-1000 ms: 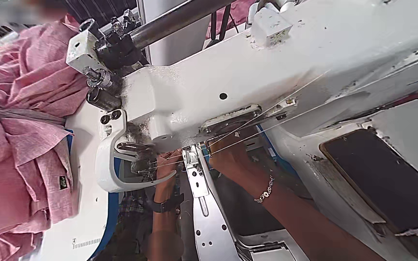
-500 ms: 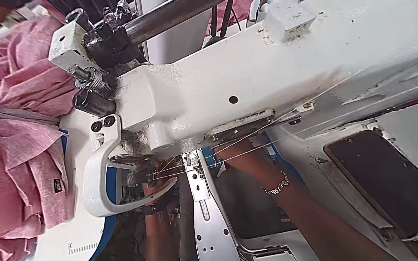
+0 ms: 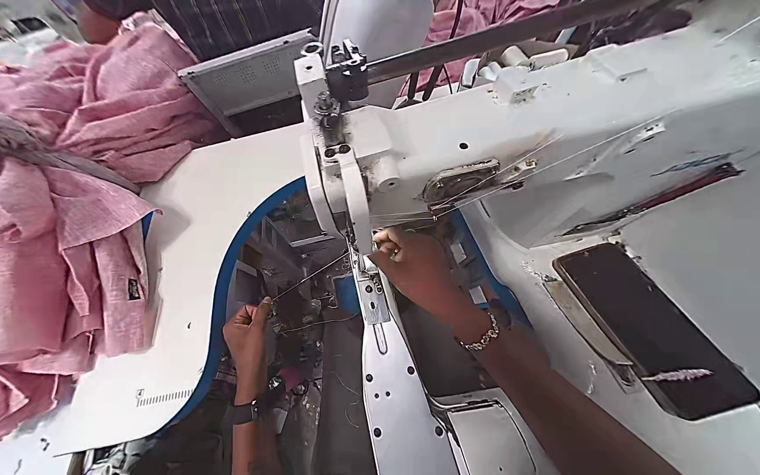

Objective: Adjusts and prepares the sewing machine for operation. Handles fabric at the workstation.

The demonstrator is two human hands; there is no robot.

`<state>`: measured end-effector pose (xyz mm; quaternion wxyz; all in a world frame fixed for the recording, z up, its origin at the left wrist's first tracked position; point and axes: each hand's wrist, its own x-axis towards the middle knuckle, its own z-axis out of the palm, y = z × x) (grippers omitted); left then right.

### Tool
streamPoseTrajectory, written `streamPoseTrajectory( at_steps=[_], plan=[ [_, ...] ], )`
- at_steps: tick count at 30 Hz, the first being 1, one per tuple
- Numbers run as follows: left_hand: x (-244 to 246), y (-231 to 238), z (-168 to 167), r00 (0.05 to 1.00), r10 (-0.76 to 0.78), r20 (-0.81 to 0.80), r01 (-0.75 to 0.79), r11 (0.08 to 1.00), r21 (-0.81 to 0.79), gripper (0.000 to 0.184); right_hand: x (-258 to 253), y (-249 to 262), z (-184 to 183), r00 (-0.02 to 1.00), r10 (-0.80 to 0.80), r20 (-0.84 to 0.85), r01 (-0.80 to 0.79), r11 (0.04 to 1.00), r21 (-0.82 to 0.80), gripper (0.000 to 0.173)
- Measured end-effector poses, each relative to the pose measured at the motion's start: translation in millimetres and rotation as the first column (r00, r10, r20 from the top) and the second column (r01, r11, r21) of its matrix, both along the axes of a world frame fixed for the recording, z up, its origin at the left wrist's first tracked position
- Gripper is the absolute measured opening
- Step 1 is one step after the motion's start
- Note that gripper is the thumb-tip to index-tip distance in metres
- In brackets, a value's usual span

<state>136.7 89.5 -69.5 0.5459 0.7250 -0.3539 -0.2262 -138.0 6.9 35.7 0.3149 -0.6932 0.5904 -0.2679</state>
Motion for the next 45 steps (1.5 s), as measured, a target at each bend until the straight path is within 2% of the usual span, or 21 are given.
streamPoseTrajectory(
  at_steps=[2,7,10,14,16,19,21,23,24,26,28,32,34,35,36,38,39,40,42,44,45],
  plan=[
    [-5.0,2.8,2.7,0.998,-0.044,-0.039,0.045,0.999,0.019,0.046,14.4,6.2,1.6,0.999,-0.033,-0.024,0.033,0.999,0.002,0.038],
    [-52.0,-14.5,23.0,0.908,-0.363,-0.209,0.338,0.93,-0.143,0.013,29.5,3.6,13.0,0.987,-0.156,-0.037,0.159,0.977,0.144,0.02],
    [-87.3,-38.7,34.1,0.809,-0.545,-0.221,0.517,0.838,-0.176,0.035,19.1,-1.2,0.1,0.982,-0.175,0.073,0.155,0.963,0.222,0.016],
    [-124.6,-56.9,32.5,0.865,-0.386,-0.322,0.323,0.917,-0.232,0.017,7.1,-1.0,0.4,0.981,-0.137,0.138,0.09,0.95,0.299,0.017],
    [-134.8,-63.6,37.1,0.925,-0.26,-0.276,0.209,0.957,-0.201,0.003,8.1,-1.0,0.9,0.975,-0.142,0.169,0.083,0.947,0.311,0.016],
    [-133.3,-71.9,43.4,0.956,-0.237,-0.172,0.232,0.971,-0.051,0.013,9.7,1.6,-0.5,0.968,-0.161,0.191,0.104,0.955,0.277,0.015],
    [-122.7,-68.2,51.1,0.863,-0.321,-0.39,0.317,0.945,-0.077,0.017,7.5,6.9,5.9,0.96,-0.157,0.23,0.099,0.964,0.246,0.015],
    [-98.6,-48.2,64.5,0.646,-0.428,-0.632,0.362,0.901,-0.239,0.027,7.5,19.3,17.3,0.923,-0.181,0.34,0.077,0.952,0.297,0.013],
    [-81.3,-35.0,69.8,0.555,-0.501,-0.664,0.387,0.862,-0.328,0.029,9.8,26.9,21.1,0.884,-0.199,0.423,0.039,0.933,0.356,0.012],
    [-49.1,-5.6,77.2,0.445,-0.636,-0.63,0.457,0.767,-0.452,0.021,18.2,40.7,23.1,0.81,-0.23,0.539,-0.066,0.878,0.473,0.011],
    [-32.1,21.3,81.5,0.395,-0.724,-0.565,0.585,0.673,-0.453,0.007,30.3,48.5,23.3,0.737,-0.3,0.605,-0.127,0.818,0.561,0.017],
    [-33.7,77.1,79.1,0.225,-0.749,-0.623,0.758,0.536,-0.371,0.01,45.3,54.7,22.8,0.568,-0.454,0.686,-0.238,0.708,0.666,0.03],
    [-27.5,95.3,75.0,0.133,-0.753,-0.645,0.776,0.484,-0.405,0.01,48.6,57.4,17.1,0.569,-0.413,0.712,-0.249,0.738,0.627,0.028],
    [-22.2,98.9,73.2,0.146,-0.757,-0.637,0.775,0.488,-0.402,0.009,50.8,60.7,12.7,0.621,-0.331,0.711,-0.244,0.78,0.576,0.027],
    [-17.7,98.1,71.1,0.236,-0.746,-0.623,0.76,0.541,-0.36,0.009,53.2,64.5,8.1,0.723,-0.206,0.659,-0.226,0.832,0.507,0.026],
    [-15.9,82.9,64.2,0.564,-0.618,-0.548,0.637,0.748,-0.188,0.011,57.6,77.2,8.0,0.909,0.056,0.413,-0.227,0.897,0.379,0.03],
    [-17.7,67.7,59.6,0.667,-0.564,-0.487,0.589,0.799,-0.118,0.022,60.1,88.0,14.4,0.938,0.169,0.303,-0.267,0.909,0.319,0.031],
    [-20.5,50.9,55.3,0.695,-0.56,-0.451,0.596,0.8,-0.075,0.037,63.6,101.5,20.0,0.941,0.272,0.203,-0.319,0.913,0.254,0.03],
    [-33.9,20.8,56.1,0.599,-0.668,-0.442,0.721,0.69,-0.066,0.06,72.5,129.9,16.0,0.91,0.414,0.037,-0.415,0.907,0.066,0.019],
    [-54.3,-5.7,61.0,0.522,-0.771,-0.366,0.78,0.605,-0.162,0.055,74.2,143.7,7.7,0.88,0.467,-0.081,-0.473,0.878,-0.075,0.012],
    [-65.4,-17.3,63.4,0.539,-0.777,-0.326,0.745,0.62,-0.246,0.043,73.9,144.8,1.7,0.89,0.44,-0.115,-0.455,0.875,-0.168,0.011]
  ],
)
